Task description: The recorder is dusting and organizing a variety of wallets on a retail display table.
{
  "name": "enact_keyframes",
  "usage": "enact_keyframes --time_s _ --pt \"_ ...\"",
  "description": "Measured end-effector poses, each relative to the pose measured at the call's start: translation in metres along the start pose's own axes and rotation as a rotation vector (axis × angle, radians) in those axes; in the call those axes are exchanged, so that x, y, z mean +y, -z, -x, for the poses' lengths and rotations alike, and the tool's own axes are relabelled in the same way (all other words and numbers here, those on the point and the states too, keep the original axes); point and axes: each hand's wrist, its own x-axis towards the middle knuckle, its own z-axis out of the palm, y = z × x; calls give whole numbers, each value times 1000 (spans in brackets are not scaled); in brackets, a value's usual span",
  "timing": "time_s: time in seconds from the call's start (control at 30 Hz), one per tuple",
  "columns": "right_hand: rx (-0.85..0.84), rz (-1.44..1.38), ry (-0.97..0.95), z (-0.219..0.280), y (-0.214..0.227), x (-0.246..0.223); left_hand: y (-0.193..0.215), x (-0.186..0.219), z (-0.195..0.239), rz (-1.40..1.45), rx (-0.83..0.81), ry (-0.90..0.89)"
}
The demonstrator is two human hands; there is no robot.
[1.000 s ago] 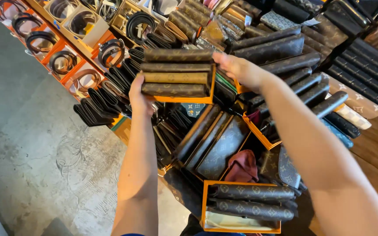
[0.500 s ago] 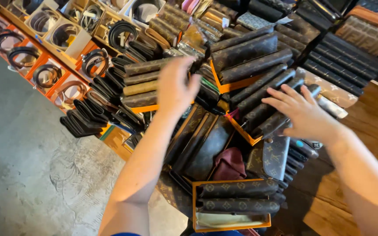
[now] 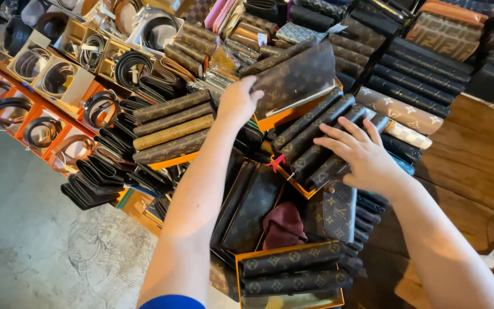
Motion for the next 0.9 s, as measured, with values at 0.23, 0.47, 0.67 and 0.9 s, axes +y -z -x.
enact_keyframes --time_s 0.23,0.47,0.67,0.9 --pt "27 -142 17 -7 27 -10 89 24 38 555 357 102" --pt "468 -429 12 18 104 -53 154 84 145 501 281 -133" --pt "444 200 -164 141 189 -147 163 174 243 146 47 -671" --pt "168 127 -485 274 178 -206 68 232 316 -124 -176 -931"
